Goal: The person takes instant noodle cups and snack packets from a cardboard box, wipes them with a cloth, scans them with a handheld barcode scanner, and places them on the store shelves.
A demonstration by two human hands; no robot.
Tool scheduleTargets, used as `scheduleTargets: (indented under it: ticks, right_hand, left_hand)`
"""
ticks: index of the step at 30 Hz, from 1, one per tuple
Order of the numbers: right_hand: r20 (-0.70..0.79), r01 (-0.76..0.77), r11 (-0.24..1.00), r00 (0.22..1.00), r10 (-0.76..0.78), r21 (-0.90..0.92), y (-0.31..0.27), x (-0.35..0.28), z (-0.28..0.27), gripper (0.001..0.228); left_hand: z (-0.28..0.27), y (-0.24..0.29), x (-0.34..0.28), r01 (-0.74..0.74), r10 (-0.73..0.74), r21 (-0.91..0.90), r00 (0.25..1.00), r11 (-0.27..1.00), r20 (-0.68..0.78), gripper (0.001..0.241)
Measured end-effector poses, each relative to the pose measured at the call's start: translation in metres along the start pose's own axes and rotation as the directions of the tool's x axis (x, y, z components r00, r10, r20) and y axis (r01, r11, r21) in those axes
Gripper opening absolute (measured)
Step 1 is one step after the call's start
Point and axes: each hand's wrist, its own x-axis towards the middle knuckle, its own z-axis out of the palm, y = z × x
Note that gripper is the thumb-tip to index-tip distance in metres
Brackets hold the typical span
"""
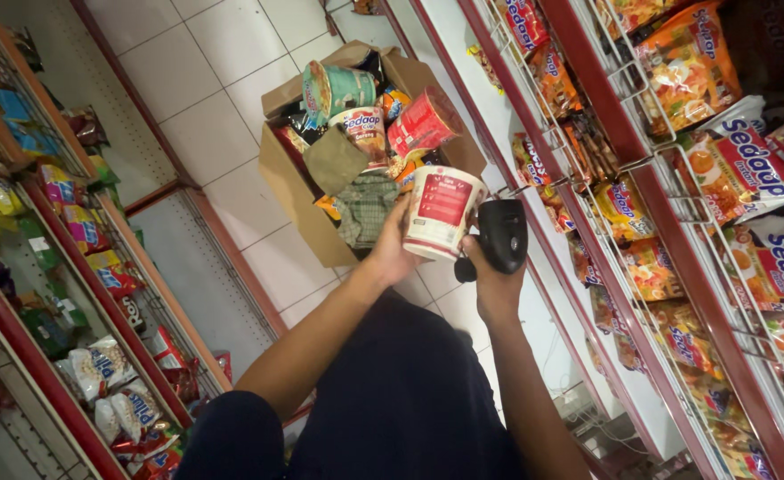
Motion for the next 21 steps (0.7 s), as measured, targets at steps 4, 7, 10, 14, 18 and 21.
scheduleTargets:
  ticks: [4, 7, 10, 14, 18, 21]
  right_hand:
    - [-0.013, 0.011, 1.0, 1.0, -0.01, 0.027, 0.002, 0.003, 0.003, 0.045]
    - [-0.002, 0.041, 0.999, 0.999, -0.041, 0.022, 0.001, 0.003, 0.002, 0.045]
    - [-0.006, 0.029, 0.999, 1.0, -0.029, 0.032, 0.0, 0.004, 0.004, 0.045]
    - [-0.021, -0.025, 0.999, 0.999, 0.024, -0.039, 0.001, 0.004, 0.007, 0.043]
    - [0.031, -0.075, 0.955, 0.996, 0.087, -0.286, -0.002, 0.002, 0.001, 0.039]
    - [0.227, -0.042, 0.875, 0.959, 0.171, -0.483, -0.012, 0.003, -0.007, 0.039]
  left_hand:
    - [-0.006, -0.002, 0.001, -0.06, 0.047, 0.057, 0.979, 0.997, 0.197, 0.07]
    - [-0.01, 0.004, 0.0, -0.061, 0.026, 0.171, 0.98, 0.983, 0.198, 0.06]
    - [-0.007, 0.011, -0.004, -0.107, 0.079, 0.149, 0.98, 0.983, 0.181, 0.052]
    - [0.006, 0.013, -0.011, -0.145, 0.126, 0.168, 0.985, 0.975, 0.115, 0.048]
    - [0.015, 0.018, -0.013, -0.244, 0.241, 0.265, 0.969, 0.933, 0.044, 0.051]
    - [0.017, 0.031, -0.014, -0.436, 0.451, 0.493, 0.887, 0.753, 0.097, 0.059]
